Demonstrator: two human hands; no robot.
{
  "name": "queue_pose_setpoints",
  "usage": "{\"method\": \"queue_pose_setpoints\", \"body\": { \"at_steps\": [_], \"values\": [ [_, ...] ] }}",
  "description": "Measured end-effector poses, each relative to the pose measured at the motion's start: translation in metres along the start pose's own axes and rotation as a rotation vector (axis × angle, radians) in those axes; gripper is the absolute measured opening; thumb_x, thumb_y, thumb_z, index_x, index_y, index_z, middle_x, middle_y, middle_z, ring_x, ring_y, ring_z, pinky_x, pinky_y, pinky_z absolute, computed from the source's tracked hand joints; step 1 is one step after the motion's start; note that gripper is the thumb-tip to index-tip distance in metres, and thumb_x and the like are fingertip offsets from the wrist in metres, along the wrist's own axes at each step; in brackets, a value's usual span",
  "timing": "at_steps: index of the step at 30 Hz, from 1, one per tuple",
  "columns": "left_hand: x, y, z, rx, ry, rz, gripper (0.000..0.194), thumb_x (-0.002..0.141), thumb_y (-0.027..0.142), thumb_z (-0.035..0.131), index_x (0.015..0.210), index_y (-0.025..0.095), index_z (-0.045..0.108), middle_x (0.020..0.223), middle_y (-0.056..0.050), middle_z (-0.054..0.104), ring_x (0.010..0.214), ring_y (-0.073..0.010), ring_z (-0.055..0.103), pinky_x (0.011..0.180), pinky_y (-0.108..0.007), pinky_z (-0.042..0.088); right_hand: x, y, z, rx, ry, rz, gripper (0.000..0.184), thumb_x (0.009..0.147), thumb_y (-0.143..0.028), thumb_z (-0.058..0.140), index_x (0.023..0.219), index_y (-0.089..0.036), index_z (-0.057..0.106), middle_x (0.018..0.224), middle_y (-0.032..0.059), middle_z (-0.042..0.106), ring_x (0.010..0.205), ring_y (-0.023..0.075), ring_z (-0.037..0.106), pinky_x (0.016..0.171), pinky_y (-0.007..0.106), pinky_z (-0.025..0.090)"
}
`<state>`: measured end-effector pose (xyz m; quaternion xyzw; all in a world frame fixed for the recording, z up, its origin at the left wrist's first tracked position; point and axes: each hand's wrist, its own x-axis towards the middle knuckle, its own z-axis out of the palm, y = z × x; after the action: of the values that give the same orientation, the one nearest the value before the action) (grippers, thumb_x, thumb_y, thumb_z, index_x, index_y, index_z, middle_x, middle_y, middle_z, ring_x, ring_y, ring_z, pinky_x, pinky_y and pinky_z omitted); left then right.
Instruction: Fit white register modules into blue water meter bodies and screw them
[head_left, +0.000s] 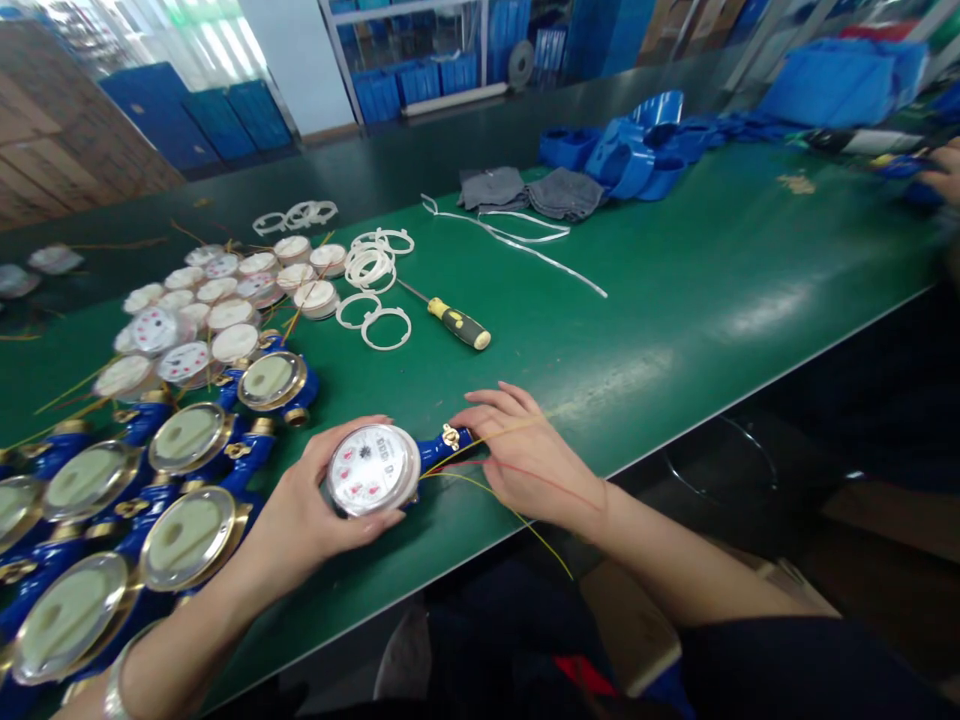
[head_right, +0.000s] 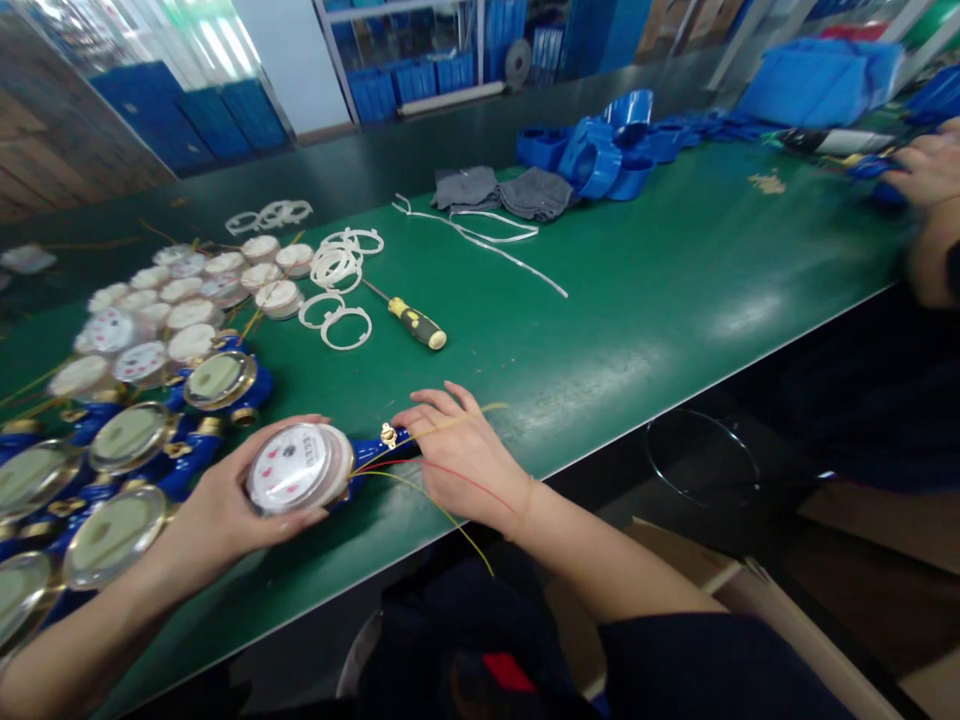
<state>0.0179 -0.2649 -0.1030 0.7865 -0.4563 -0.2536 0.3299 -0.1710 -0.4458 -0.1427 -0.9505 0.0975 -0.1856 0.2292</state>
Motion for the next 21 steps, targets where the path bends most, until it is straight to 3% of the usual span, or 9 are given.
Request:
{"method": "queue_pose_setpoints", "body": {
  "at_steps": [3, 8, 15, 21],
  "values": [
    [-0.003, 0.002, 0.004, -0.011, 0.055, -0.009, 0.078, 0.061, 0.045, 0.083, 0.13, 0.024, 0.052, 0.132, -0.008, 0.059, 0.119, -0.0303, 0.057, 0.108, -0.047, 0.041, -0.021, -0.014, 0.0, 0.074, 0.055, 0.056, 0.045, 0.074, -0.006, 0.051, 0.116, -0.019, 0.058, 0.115, 0.0055, 0.066, 0.126, 0.0226, 0.048, 0.116, 0.046, 0.024],
    [-0.005, 0.004, 0.009, -0.027, 0.121, -0.054, 0.081, 0.058, 0.047, 0.084, 0.129, 0.024, 0.053, 0.128, -0.008, 0.063, 0.117, -0.0315, 0.06, 0.108, -0.05, 0.041, -0.041, -0.031, 0.005, 0.172, 0.168, 0.076, 0.03, 0.081, -0.016, 0.058, 0.111, -0.018, 0.059, 0.107, 0.0081, 0.067, 0.117, 0.0243, 0.054, 0.106, 0.048, 0.037],
    [-0.006, 0.004, 0.015, 0.016, 0.201, -0.071, 0.081, 0.056, 0.048, 0.084, 0.128, 0.024, 0.054, 0.128, -0.009, 0.062, 0.115, -0.0316, 0.06, 0.106, -0.052, 0.043, -0.05, -0.044, 0.017, 0.208, 0.224, 0.047, 0.031, 0.078, -0.024, 0.069, 0.105, -0.015, 0.058, 0.099, 0.0084, 0.066, 0.111, 0.0246, 0.058, 0.103, 0.048, 0.04],
    [-0.006, 0.003, 0.017, 0.094, 0.221, -0.04, 0.08, 0.058, 0.051, 0.083, 0.127, 0.023, 0.054, 0.124, -0.009, 0.064, 0.111, -0.0297, 0.062, 0.103, -0.048, 0.047, -0.049, -0.046, 0.025, 0.194, 0.287, 0.071, 0.021, 0.084, -0.028, 0.069, 0.099, -0.016, 0.058, 0.092, 0.0057, 0.066, 0.104, 0.0214, 0.06, 0.099, 0.043, 0.042]
  ]
}}
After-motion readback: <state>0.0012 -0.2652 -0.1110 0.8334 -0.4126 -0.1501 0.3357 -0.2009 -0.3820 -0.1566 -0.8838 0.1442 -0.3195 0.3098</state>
